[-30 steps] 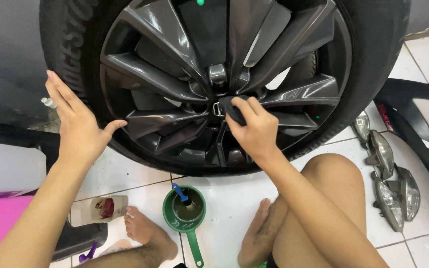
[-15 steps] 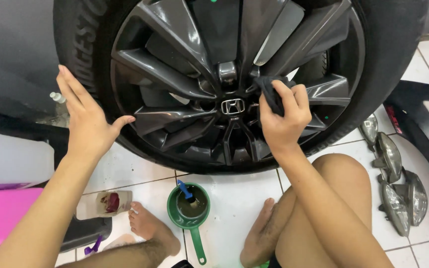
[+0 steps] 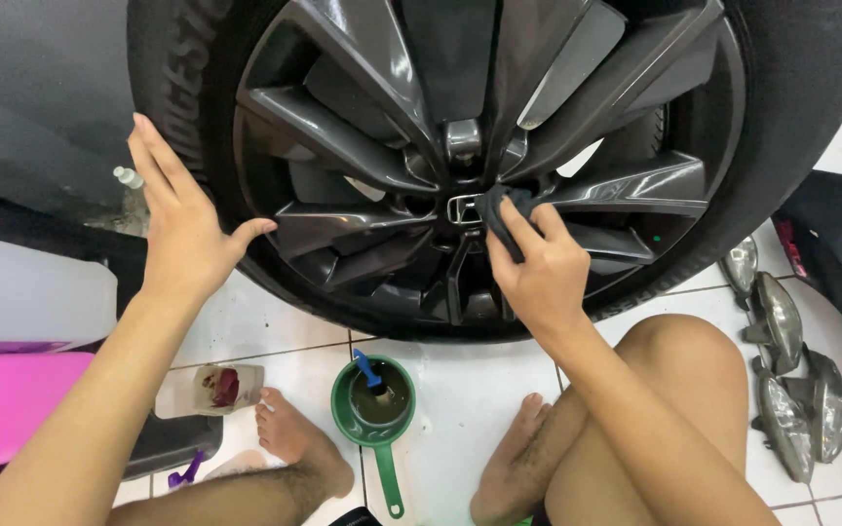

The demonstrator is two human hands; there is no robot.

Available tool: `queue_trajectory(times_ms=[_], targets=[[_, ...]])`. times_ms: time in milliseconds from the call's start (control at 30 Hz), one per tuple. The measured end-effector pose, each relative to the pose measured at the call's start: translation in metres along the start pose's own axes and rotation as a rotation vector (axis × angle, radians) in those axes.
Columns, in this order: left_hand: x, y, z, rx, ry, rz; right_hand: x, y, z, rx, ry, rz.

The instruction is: The person cleans a car wheel using a black cloth. They wipe the spokes and the center hub of the wheel, moving around the rim to clean different sections.

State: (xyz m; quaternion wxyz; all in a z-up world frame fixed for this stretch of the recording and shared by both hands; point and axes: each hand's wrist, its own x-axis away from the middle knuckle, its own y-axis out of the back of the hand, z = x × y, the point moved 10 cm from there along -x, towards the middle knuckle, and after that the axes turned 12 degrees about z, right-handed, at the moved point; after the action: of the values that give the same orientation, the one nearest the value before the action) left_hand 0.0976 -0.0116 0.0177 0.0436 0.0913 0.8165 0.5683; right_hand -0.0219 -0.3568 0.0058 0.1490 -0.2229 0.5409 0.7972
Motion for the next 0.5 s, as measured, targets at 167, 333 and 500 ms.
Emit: queue_trajectory(times_ms=[167, 333, 500], targets=[[0.001, -0.001, 0.001, 0.003, -0.027, -0.003, -0.006, 0.006, -0.006, -0.019, -0.015, -0.042], [-0.002, -0.004, 0.004, 0.008, -0.037, -0.002, -0.013, 0.004, 0.009, -0.045, -0.047, 0.048], [0.001, -0.003, 0.004, 0.021, -0.029, -0.003, -0.011, -0.001, 0.008, -0.146, -0.115, 0.136]])
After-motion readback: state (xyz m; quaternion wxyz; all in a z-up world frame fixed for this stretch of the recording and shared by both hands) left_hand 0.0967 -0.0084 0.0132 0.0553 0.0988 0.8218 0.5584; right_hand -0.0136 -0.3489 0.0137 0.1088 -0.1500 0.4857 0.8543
